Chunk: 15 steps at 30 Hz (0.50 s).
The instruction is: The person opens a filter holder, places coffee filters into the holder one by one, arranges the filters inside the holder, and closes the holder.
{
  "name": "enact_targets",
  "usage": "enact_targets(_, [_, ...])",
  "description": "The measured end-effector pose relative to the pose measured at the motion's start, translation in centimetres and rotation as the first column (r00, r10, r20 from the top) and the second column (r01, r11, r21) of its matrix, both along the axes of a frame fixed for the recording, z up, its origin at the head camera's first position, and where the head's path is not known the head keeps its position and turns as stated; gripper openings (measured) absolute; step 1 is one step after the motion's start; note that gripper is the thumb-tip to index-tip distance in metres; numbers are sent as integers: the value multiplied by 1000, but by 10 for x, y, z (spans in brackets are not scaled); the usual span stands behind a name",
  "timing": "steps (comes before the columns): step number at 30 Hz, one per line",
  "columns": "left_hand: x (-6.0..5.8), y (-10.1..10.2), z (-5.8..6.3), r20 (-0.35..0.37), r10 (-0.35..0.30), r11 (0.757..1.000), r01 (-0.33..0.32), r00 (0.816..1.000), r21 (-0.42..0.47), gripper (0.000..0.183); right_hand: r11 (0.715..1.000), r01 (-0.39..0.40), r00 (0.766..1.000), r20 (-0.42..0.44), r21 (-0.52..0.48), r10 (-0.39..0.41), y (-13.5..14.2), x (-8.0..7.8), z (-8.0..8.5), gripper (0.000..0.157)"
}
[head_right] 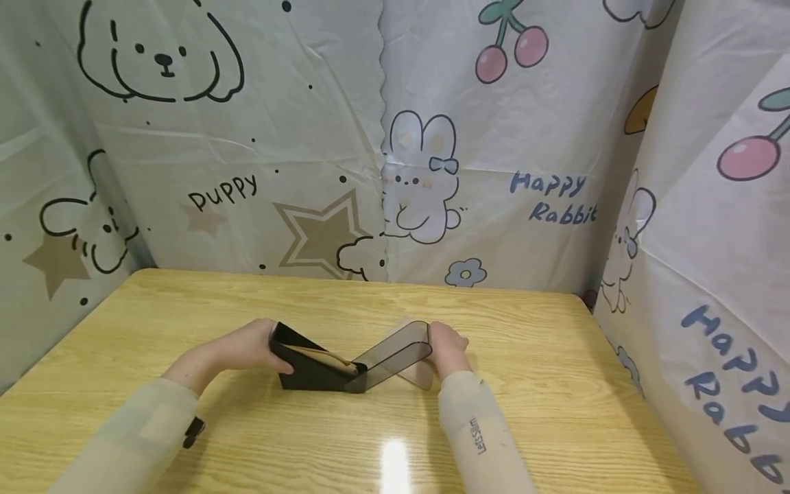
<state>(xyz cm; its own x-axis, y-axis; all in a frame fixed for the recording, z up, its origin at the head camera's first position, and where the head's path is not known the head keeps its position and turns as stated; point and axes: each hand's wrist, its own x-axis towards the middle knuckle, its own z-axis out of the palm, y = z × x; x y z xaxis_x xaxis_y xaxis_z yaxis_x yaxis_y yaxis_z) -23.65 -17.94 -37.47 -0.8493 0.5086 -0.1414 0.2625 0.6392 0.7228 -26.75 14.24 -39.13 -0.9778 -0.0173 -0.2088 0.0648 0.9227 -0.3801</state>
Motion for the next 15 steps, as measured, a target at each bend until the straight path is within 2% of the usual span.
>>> enact_targets(5, [1,1,0,5,16,1000,-16,1000,0,21,1000,29,999,27,-1,-29,0,0,-1,23])
enact_targets(10, [0,0,-1,0,-2,1000,2,1000,1,21,1000,6,1000,2,-10,-6,-1,2,-1,6])
enact_targets(15, [0,0,0,5,-2,1000,2,1000,7,21,999,-9,999,-31,-30,8,-2,6,1,11])
